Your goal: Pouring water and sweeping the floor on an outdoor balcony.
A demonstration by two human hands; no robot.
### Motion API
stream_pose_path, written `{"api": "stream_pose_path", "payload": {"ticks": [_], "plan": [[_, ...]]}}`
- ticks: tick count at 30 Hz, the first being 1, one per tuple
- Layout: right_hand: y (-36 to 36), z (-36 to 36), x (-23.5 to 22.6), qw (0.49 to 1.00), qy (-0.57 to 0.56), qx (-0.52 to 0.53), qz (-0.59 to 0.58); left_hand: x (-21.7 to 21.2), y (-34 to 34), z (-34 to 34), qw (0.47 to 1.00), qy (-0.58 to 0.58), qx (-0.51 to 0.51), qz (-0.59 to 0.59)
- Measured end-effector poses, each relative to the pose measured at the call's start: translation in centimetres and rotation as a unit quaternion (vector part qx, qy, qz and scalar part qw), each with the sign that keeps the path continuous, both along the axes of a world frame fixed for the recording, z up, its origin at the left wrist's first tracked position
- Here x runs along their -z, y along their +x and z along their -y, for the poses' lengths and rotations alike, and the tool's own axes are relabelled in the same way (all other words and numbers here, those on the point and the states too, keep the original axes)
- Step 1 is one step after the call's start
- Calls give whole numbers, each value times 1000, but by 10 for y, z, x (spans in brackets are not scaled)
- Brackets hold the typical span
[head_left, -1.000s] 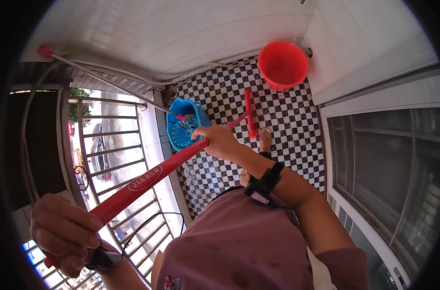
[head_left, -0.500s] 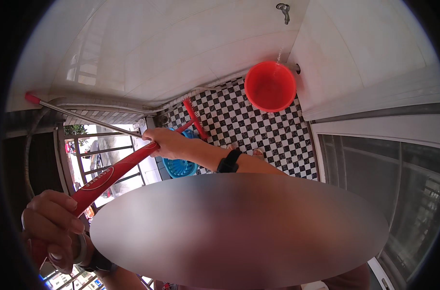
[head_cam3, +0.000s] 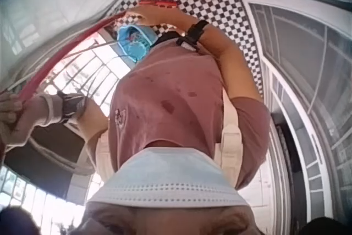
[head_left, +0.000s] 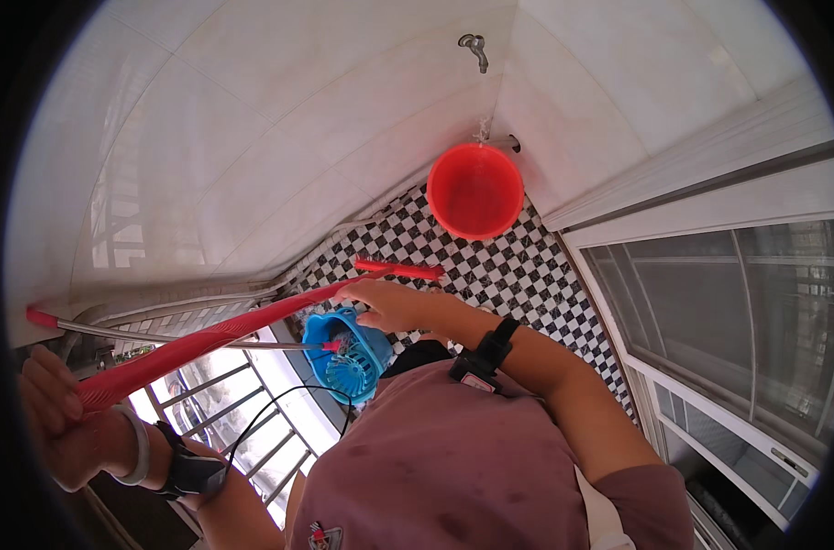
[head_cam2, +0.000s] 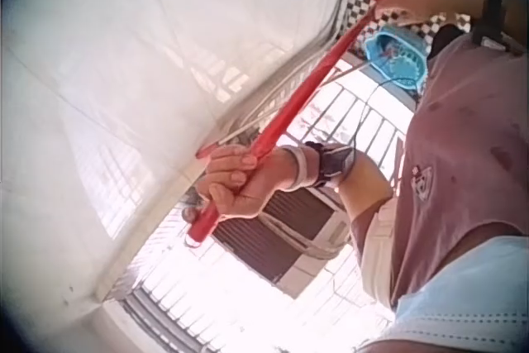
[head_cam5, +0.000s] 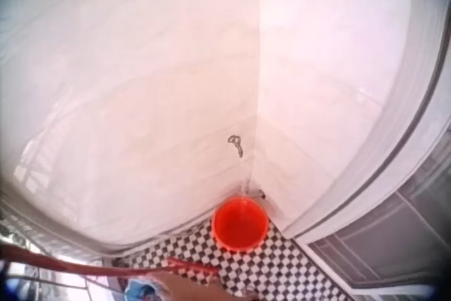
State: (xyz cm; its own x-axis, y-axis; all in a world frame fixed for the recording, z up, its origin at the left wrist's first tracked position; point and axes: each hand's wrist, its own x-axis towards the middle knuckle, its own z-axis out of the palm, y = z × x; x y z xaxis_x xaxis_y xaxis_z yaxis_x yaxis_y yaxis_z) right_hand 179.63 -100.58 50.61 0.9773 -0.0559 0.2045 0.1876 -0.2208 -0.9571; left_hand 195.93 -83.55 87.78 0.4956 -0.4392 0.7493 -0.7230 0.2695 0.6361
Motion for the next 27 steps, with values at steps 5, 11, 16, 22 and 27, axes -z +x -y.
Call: {"api": "stream_pose_path", "payload": {"ticks": [5, 11, 16, 22, 27], "plan": [[-93, 71, 43, 942, -67, 220, -244, 55, 47, 16, 999, -27, 29, 7], [-253, 71, 121, 788, 102, 482, -370, 92, 69, 34, 990, -69, 96, -79], [-301, 2, 141, 687, 196, 485, -504, 95, 75, 41, 993, -69, 39, -92], [-339, -54, 170, 719, 37, 434, -542, 104, 70, 76, 988, -84, 88, -90], [-319, -63, 139, 711, 52, 478, -513, 117, 47, 124, 970, -32, 214, -111]]}}
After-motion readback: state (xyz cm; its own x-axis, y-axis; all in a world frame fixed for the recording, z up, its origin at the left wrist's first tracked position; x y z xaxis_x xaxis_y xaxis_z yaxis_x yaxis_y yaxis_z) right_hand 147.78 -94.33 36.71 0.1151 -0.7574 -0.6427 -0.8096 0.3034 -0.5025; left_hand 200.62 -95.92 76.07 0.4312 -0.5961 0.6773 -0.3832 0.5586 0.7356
